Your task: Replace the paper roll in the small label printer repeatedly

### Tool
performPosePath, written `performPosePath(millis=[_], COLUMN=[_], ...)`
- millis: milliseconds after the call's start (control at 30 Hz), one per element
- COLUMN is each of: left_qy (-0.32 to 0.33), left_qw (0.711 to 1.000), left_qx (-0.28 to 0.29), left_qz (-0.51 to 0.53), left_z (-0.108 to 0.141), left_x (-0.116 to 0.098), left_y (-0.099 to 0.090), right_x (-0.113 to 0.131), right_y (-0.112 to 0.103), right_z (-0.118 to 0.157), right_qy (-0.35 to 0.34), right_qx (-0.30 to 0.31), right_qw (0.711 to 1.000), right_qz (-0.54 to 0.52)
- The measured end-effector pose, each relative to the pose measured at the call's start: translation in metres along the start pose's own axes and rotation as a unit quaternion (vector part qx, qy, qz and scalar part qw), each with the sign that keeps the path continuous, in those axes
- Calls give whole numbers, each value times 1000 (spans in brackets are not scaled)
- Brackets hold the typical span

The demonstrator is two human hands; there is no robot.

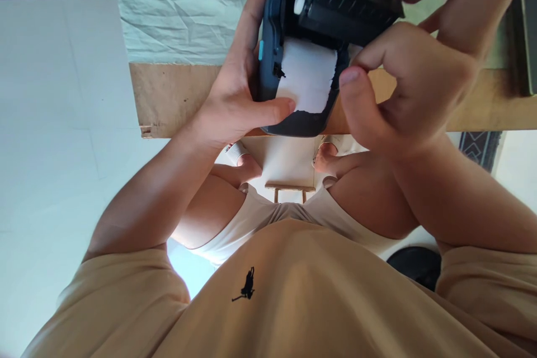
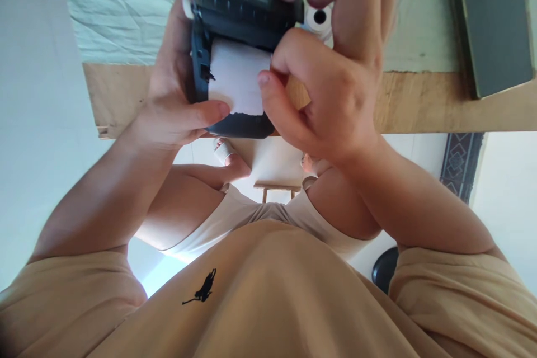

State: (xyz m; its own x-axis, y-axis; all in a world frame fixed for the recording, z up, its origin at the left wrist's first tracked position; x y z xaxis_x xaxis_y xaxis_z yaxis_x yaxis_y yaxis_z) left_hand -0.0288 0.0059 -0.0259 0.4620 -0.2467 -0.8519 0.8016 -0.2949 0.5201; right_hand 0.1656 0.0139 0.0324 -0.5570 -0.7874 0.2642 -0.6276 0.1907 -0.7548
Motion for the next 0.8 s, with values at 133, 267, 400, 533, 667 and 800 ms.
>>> performPosePath(millis=[133,267,400,533,667,800], left_qy=[41,111,86,-34,-69,-70], left_qw=[996,983,990,996,994,995], left_qx=[69,119,80,-47,-65,-61], left_qz=[-45,-89,-81,-69,-56,-48], left_z=[-8,-13,-4,11,17,15], left_x=[7,13,6,-9,-16,-15], left_y=[-13,-26,-17,1,12,12], right_x=[4,8,10,13,14,15], right_y=[5,7,4,3,2,-1], right_z=[5,6,3,2,2,-1], right_qy=[-119,-119,-117,-94,-17,15], right_qx=[-9,-22,-9,-13,16,51], right_qw=[992,993,993,995,995,993], right_qz=[46,13,-8,-39,-102,-109])
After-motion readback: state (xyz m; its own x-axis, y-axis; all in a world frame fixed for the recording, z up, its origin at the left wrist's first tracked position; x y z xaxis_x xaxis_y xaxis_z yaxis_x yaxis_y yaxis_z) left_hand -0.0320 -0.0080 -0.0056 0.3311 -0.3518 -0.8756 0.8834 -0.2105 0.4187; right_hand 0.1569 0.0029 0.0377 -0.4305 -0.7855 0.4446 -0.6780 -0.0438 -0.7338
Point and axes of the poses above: each hand's wrist, its own z-axis away from the middle knuckle, its own y-axis out of the palm, x = y × z, the point moved 1 cm from there along -z, towards the middle knuckle, and after that the axes turned 12 degrees about -y, right-handed, at the moved point
